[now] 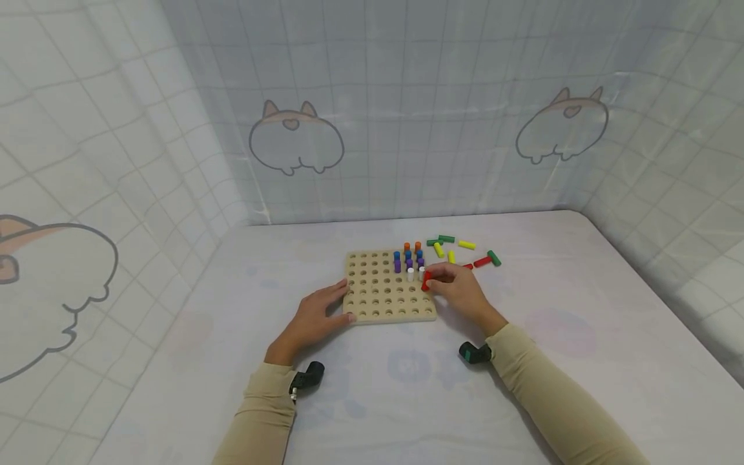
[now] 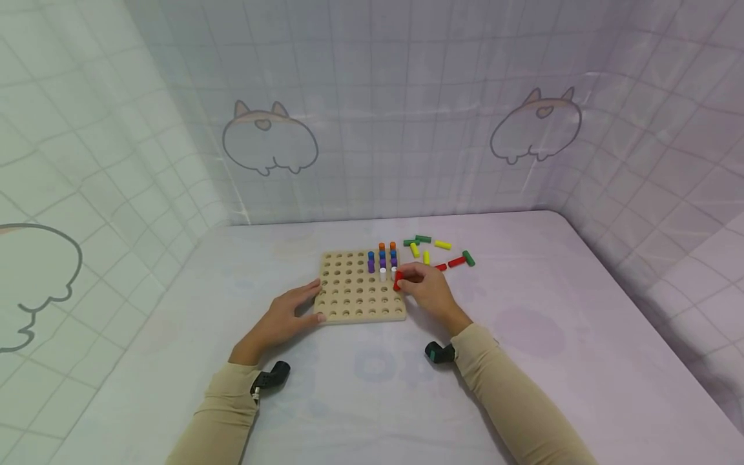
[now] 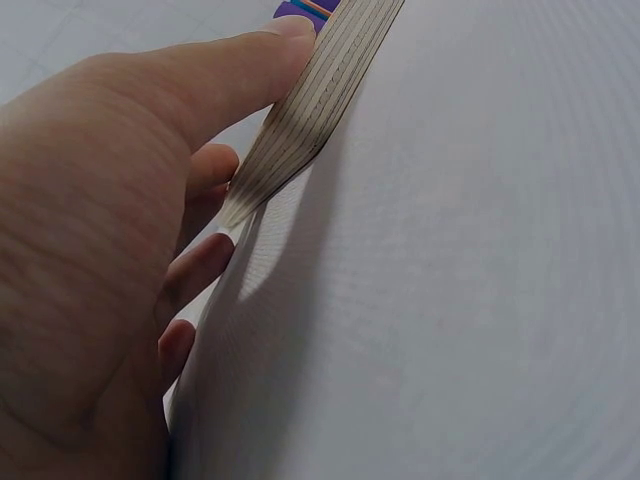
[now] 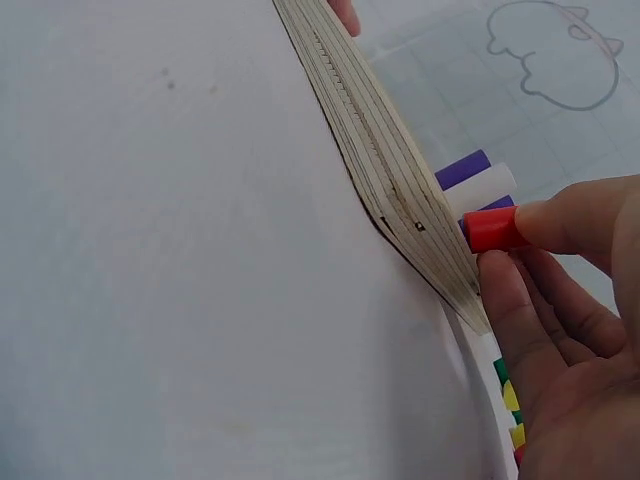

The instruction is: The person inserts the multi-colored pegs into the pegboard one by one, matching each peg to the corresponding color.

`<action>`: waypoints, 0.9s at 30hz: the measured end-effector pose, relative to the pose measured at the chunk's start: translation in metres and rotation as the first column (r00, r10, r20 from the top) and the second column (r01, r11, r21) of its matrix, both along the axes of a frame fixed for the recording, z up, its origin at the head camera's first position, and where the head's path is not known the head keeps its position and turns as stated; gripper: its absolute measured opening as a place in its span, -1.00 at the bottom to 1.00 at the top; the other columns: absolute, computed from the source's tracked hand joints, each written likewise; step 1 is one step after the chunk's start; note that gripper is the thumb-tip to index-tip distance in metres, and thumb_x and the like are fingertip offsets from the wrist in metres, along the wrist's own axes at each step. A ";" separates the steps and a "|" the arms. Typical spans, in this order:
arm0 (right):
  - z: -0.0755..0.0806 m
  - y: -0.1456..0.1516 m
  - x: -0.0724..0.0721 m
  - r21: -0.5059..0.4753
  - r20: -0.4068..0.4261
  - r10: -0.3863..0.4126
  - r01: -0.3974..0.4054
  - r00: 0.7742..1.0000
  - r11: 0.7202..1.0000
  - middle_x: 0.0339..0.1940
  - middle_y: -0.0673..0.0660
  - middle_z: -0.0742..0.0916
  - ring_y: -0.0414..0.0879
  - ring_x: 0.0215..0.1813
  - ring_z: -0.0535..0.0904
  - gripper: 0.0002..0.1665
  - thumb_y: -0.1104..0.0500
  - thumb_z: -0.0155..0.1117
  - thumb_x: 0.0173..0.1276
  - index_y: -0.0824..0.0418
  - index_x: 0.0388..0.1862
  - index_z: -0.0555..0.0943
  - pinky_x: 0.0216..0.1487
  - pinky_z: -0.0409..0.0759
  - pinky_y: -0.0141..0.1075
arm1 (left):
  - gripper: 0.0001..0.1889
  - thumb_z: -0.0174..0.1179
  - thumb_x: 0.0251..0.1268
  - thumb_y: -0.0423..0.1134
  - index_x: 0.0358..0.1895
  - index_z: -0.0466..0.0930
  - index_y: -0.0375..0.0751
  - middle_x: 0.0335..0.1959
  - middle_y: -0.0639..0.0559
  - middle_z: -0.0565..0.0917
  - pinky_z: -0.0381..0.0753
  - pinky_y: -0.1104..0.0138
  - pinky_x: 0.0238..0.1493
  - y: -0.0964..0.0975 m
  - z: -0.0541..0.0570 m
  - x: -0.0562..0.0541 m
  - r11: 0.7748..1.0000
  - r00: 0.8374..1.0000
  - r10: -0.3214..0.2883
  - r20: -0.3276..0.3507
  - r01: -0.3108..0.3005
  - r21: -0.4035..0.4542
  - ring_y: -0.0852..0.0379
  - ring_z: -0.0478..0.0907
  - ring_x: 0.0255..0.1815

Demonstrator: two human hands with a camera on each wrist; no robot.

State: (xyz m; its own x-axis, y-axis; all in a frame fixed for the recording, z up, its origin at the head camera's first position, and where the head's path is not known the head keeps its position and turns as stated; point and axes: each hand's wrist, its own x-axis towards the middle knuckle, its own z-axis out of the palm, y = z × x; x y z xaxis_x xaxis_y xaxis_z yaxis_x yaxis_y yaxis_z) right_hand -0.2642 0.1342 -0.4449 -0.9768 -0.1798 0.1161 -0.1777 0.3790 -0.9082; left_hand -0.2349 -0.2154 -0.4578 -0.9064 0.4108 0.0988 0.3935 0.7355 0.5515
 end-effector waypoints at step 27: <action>0.004 -0.002 0.001 0.036 -0.009 0.011 -0.011 1.000 0.999 0.02 0.05 0.73 -0.05 0.03 0.65 -0.71 0.27 0.34 0.40 0.18 0.09 0.68 0.08 0.65 -0.19 | -0.19 0.28 0.30 0.19 0.52 0.31 -0.13 0.56 0.10 0.23 0.13 -0.14 0.47 0.001 0.002 -0.001 1.000 1.000 -0.009 -0.026 0.009 0.012 -0.14 0.17 0.53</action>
State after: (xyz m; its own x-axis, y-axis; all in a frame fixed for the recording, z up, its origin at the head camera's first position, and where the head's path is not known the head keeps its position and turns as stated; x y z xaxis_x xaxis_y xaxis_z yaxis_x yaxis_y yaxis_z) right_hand -0.2633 0.1324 -0.4413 -0.9738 -0.1946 0.1179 -0.1899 0.4095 -0.8923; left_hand -0.2354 -0.2145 -0.4561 -0.8997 0.4176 0.1272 0.4143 0.7250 0.5501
